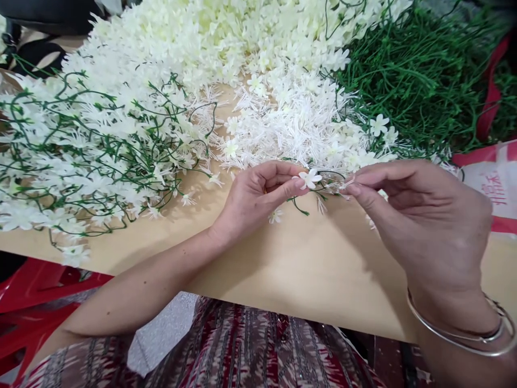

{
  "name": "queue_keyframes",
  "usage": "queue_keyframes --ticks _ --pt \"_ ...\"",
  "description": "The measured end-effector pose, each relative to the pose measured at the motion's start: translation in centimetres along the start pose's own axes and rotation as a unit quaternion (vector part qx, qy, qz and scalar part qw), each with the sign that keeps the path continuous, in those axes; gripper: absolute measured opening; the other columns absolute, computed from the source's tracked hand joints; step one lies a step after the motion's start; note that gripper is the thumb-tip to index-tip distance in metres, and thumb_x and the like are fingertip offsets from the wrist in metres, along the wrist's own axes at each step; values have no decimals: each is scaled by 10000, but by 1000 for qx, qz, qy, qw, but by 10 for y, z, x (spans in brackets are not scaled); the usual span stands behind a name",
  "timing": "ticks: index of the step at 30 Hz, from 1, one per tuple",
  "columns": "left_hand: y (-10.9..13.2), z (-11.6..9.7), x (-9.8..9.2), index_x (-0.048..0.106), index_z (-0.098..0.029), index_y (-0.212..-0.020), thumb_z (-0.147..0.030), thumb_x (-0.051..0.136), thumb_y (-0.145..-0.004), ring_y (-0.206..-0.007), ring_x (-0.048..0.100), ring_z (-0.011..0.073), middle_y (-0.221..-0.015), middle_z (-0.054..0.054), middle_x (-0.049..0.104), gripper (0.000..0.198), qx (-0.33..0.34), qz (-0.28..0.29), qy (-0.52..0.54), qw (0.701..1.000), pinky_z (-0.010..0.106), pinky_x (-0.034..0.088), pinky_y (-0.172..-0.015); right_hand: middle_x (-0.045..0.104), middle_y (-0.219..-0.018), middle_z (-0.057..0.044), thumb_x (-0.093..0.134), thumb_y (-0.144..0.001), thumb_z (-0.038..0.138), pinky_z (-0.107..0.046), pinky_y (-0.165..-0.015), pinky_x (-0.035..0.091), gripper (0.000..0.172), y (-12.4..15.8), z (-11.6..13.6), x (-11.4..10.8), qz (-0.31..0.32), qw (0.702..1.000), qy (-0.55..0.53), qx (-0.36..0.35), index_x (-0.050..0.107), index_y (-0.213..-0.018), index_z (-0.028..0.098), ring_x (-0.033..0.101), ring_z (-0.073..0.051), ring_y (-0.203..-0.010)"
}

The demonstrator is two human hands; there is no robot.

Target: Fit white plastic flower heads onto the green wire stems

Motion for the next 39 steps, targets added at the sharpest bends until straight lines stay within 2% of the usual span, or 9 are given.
queue_keyframes --ticks 2,5,11,15,19,24,31,35,39 --pt "1 1 3 786 -169 -1001 -518 921 -793 -953 808 195 -1037 66 839 428 -14 8 2 1000 326 654 -946 790 -866 17 840 -810 121 -324 -731 601 173 3 6 3 -39 993 -108 -5 742 -866 253 765 -178 -811" --pt "3 3 8 786 -164 -1001 -513 908 -811 -961 806 200 -1032 69 842 416 -28 29 8 999 332 648 -952 768 -818 21 839 -810 103 -373 -726 631 203 9 13 13 -47 985 -160 -37 726 -848 267 765 -199 -788" --pt "7 6 16 774 -159 -1005 -506 883 -847 -891 805 193 -910 54 831 397 -41 68 6 997 347 653 -918 767 -837 7 818 -838 65 -457 -737 601 263 16 13 20 -47 986 -126 -98 722 -886 305 750 -236 -799" --pt "7 8 16 775 -171 -996 -462 870 -873 -897 802 183 -903 46 826 329 -32 72 5 997 320 653 -897 790 -861 13 797 -873 76 -496 -805 587 285 17 10 24 -17 990 -82 -111 710 -932 341 758 -247 -824" --pt "5 9 15 785 -151 -995 -389 895 -855 -867 760 141 -948 54 820 297 0 76 11 997 243 618 -835 784 -856 9 810 -880 138 -492 -802 625 229 18 6 29 -9 993 -87 -76 701 -932 333 769 -252 -835" --pt "7 6 12 785 -134 -1042 -427 811 -931 -897 748 162 -1011 87 806 315 39 56 -65 996 279 614 -842 768 -866 4 829 -873 193 -442 -786 670 172 20 -4 35 -15 988 -152 18 696 -924 290 778 -227 -830" --pt "9 -1 15 793 -192 -1029 -404 784 -959 -944 779 185 -1020 64 822 222 60 67 -80 993 331 640 -913 729 -887 5 834 -849 189 -409 -774 618 183 20 -9 31 -30 993 -113 11 715 -943 292 729 -210 -827" --pt "13 -8 16 805 -214 -1044 -351 731 -997 -959 786 187 -1040 59 831 163 114 65 -154 979 337 644 -932 713 -899 10 807 -866 212 -403 -790 580 238 16 -17 35 36 992 -116 39 755 -1072 320 691 -206 -842" --pt "19 -13 20 769 -212 -1093 -326 688 -1017 -948 793 179 -1059 60 823 159 166 75 -203 962 315 649 -918 720 -948 -14 775 -897 207 -410 -814 582 113 12 -16 35 68 992 -102 22 758 -959 300 706 -220 -907"
Point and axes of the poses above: each hand's wrist, its own y-axis away from the middle knuckle, its own x-axis out of the palm, z = x × y, the point moved 7 cm from there along -y, towards the middle knuckle
